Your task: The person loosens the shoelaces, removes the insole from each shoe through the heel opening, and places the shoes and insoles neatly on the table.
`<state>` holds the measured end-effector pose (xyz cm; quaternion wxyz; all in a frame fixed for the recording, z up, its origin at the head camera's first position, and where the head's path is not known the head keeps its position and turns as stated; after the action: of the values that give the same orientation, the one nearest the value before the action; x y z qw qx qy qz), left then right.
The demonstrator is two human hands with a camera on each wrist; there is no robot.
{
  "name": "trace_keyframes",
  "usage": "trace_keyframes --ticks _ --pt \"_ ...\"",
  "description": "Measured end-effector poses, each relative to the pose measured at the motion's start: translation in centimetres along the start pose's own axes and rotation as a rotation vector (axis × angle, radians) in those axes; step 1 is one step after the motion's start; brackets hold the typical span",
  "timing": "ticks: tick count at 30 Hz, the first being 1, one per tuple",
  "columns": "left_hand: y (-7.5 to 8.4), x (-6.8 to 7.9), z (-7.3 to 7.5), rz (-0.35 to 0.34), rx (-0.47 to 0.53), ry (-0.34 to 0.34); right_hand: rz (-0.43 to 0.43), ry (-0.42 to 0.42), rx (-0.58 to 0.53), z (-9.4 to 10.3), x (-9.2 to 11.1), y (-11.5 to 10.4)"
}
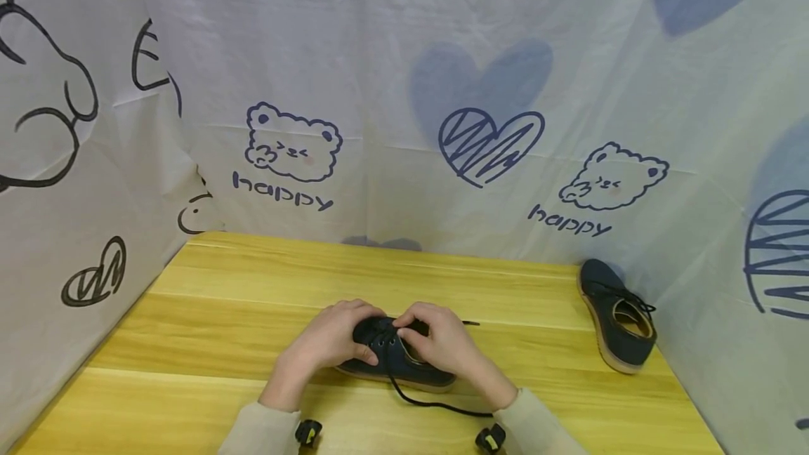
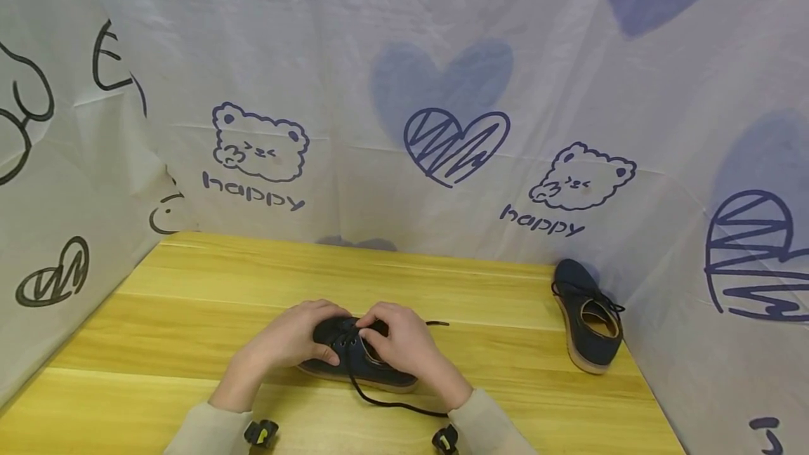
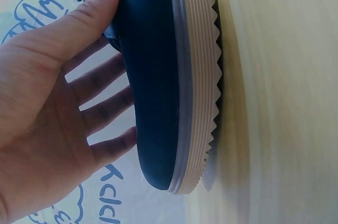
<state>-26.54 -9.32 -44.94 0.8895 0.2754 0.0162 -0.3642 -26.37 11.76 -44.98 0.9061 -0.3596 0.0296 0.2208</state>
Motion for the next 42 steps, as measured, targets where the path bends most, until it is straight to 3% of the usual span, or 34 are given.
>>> trace_keyframes --ticks 5,13,24,34,42 --pt "0.0 0.0 0.0 0.004 0.003 -0.001 -0.072 -0.035 -0.071 0.1 -0.1 0.1" --pt "0.1 0.0 0.0 0.011 -0.001 -0.003 -0.117 -0.031 -0.115 -0.1 -0.2 0.3" --pt "0.0 0.0 0.1 0.008 0.009 -0.002 -0.148 0.025 -0.06 -0.1 -0.2 0.1" --pt "0.2 0.0 0.1 0.026 -0.01 -0.007 -0.004 0.071 0.114 0.3 0.6 -0.9" --pt "0.1 0.0 0.0 0.016 -0.008 -0.009 0.25 0.121 0.179 0.4 0.8 -1.9"
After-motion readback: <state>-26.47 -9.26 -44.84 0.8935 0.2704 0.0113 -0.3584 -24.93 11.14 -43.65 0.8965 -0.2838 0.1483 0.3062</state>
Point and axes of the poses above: each hand's wrist, its own x-axis away from the middle knuckle, its own z-axis out of the back of the hand, y = z × x, the point moved 3 cm from there along -x, towards the middle knuckle, and after that the axes turned 13 degrees about -z, right-handed, at the moved point
